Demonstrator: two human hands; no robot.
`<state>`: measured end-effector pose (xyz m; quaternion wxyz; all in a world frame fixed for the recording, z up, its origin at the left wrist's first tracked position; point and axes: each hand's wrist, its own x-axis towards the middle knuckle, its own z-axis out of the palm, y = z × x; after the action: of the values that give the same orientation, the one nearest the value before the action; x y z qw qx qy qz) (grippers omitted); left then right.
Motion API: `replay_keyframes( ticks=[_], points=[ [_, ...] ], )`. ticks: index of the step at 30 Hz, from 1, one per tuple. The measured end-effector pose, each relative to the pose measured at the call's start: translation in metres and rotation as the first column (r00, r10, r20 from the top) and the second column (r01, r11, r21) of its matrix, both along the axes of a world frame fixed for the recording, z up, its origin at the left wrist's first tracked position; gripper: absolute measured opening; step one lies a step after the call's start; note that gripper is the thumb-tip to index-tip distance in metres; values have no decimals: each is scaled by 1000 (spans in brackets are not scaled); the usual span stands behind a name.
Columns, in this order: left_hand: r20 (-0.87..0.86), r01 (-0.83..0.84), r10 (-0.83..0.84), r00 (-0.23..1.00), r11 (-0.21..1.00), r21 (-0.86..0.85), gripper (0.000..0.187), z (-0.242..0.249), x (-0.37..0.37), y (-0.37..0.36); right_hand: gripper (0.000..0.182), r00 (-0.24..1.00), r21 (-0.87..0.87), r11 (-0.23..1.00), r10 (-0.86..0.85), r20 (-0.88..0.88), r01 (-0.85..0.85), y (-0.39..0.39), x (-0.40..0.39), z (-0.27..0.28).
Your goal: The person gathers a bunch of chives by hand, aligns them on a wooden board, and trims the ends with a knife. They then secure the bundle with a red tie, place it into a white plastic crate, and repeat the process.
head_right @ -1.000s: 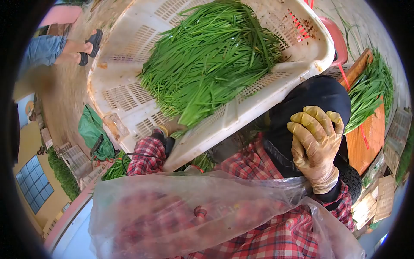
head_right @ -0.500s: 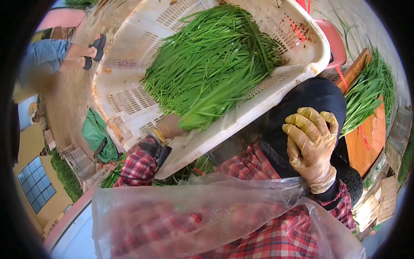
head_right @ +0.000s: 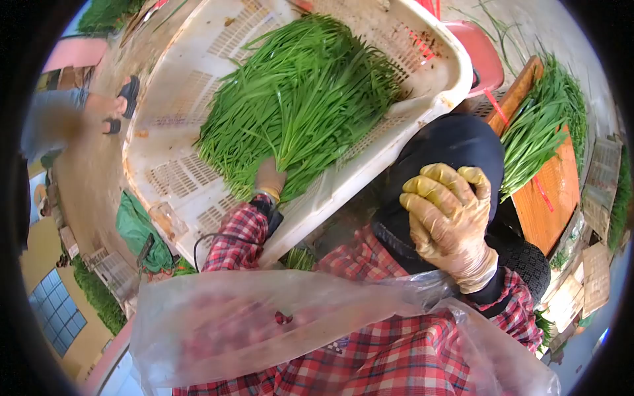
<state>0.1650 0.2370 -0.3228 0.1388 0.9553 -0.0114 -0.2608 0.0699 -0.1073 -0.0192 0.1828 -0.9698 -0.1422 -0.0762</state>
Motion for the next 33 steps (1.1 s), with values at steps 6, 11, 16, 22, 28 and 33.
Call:
replay_keyframes(
  ticks=[6, 11, 16, 22, 28, 33],
  points=[
    [-18, 51, -49, 999, 991, 125, 39, -2, 8, -6, 27, 1000, 13, 1000, -7, 13, 7, -2, 1, -4],
    [-91, -33, 48, 995, 987, 158, 34, 15, 26, -4, 26, 1000, 4, 1000, 4, 3, -4, -4, -2, -4],
    [-198, 163, -132, 971, 976, 147, 39, 127, 81, 23, 25, 1000, -9, 1000, 7, -2, -7, -1, 0, -3],
    [-450, 116, -78, 889, 992, 58, 48, 103, 30, 68, 26, 1000, 5, 1000, 6, -1, -6, -2, -1, -3],
    [-459, 246, -131, 879, 948, 200, 53, 31, -30, 92, 27, 1000, -21, 1000, -1, -22, 0, -2, -3, -2],
    [-430, 286, -182, 884, 939, 190, 55, 35, -33, 93, 27, 1000, -8, 1000, -8, -16, 8, 0, -1, -3]
  ],
)
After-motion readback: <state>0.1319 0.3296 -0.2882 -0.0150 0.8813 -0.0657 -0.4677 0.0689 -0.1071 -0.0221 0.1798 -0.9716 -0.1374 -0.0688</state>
